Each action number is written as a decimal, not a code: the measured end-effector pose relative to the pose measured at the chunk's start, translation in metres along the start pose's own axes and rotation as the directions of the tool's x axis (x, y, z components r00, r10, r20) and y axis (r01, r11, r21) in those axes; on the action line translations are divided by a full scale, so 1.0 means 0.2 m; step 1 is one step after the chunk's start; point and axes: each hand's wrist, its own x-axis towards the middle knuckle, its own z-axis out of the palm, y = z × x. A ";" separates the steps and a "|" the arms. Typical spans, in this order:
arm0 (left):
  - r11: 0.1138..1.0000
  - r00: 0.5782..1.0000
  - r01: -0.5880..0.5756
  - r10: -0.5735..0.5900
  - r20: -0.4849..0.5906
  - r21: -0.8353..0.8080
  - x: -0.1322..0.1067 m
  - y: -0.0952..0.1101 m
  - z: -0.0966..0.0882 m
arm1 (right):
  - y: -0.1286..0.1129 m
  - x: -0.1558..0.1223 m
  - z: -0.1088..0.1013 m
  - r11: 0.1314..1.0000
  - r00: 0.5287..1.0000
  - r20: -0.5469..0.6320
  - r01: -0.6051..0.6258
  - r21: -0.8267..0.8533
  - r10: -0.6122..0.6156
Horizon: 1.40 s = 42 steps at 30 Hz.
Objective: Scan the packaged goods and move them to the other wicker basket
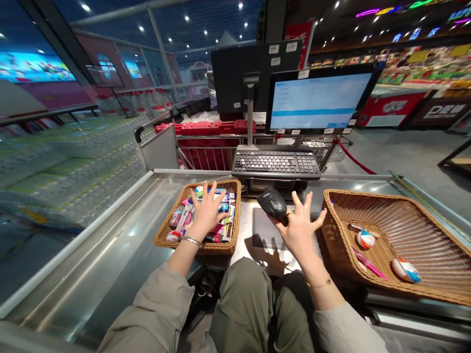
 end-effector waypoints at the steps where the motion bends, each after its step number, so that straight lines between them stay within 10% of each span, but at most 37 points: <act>1: 1.000 1.000 -0.007 0.007 0.012 -0.002 -0.01 0.00 0.01 | 0.00 0.00 0.01 1.000 1.000 0.018 0.016 0.003 -0.016; 30: 0.824 0.814 -0.562 0.566 0.128 -0.072 0.11 -0.15 0.23 | -0.03 -0.05 0.12 0.995 0.994 0.056 0.093 0.039 -0.095; 42: 0.703 0.701 -0.706 0.711 -0.060 0.081 0.12 -0.11 0.33 | -0.02 -0.07 0.12 0.995 0.995 0.030 0.092 0.049 -0.094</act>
